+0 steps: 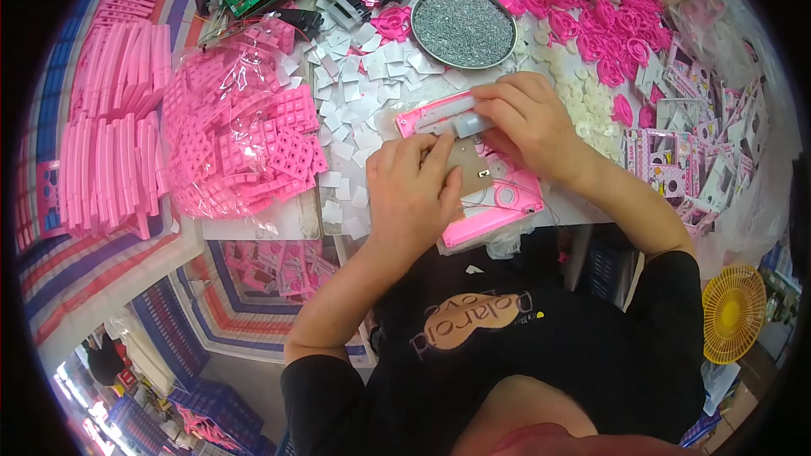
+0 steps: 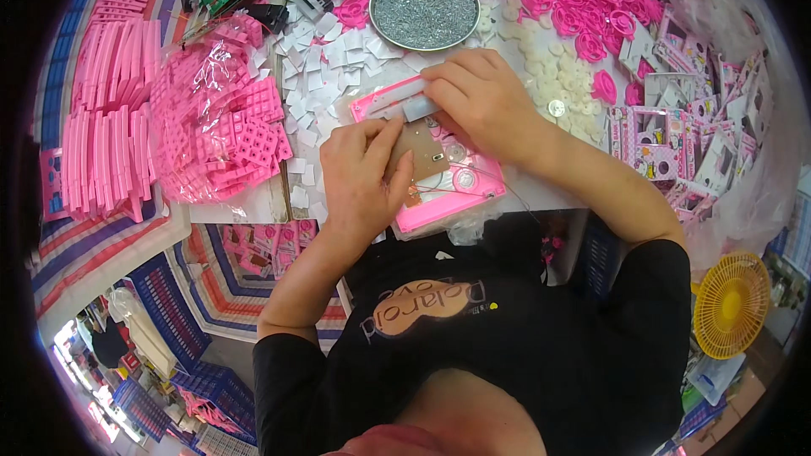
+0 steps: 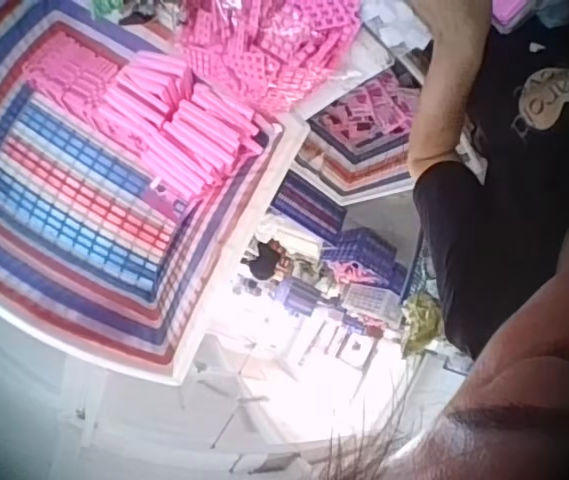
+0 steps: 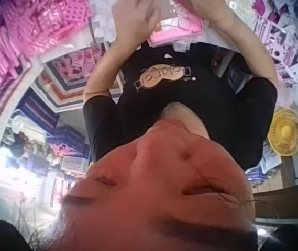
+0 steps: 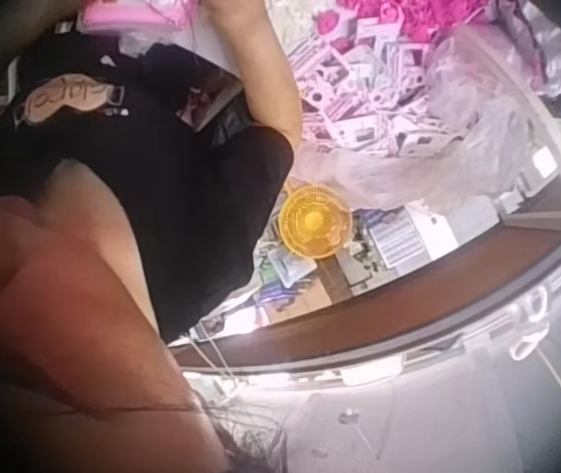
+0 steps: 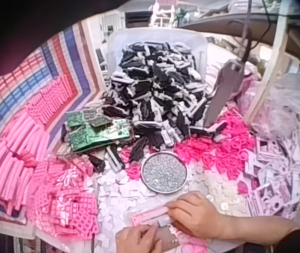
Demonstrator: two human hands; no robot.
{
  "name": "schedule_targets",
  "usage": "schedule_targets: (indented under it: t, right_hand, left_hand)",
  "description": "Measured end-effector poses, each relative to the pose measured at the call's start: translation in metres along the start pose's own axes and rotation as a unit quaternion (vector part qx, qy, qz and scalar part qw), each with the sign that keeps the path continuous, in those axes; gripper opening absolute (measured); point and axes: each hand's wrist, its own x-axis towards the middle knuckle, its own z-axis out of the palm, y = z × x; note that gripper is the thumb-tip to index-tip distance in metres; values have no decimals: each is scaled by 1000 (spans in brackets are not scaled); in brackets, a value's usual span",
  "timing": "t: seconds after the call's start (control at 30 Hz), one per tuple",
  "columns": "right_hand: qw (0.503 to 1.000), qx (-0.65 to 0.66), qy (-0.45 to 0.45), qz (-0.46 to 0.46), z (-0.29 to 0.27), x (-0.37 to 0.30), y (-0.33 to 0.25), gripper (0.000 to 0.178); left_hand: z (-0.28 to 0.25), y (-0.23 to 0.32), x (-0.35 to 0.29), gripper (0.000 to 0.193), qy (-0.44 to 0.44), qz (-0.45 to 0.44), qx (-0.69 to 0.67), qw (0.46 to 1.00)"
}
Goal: Assembling plastic toy components using a glue gun at a factory workbench.
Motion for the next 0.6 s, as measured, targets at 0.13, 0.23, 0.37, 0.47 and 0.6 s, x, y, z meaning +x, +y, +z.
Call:
schedule_targets:
  t: [0.13,0.23,0.37,0.47,0.6]
  right_hand:
    - [991,83,-100,29,-7,10,24,35]
    - [991,52,-118,20,-8,9,21,36]
    - [969,96,-193,119,-10,12,21,40]
    - [953,178,-223,103,-36,11,35,52]
    - [938,224,-84,249,-91,11,61,53]
  left_hand:
    - [-20,0,26,28,-57,-107,-104,987]
    - [-21,-25,78,18,-37,-126,-101,986]
    - [19,-60,145,18,62,43,107,991]
    - [42,-65,168,15,-100,58,226,967]
    - [50,-71,167,13,-75,91,173,978]
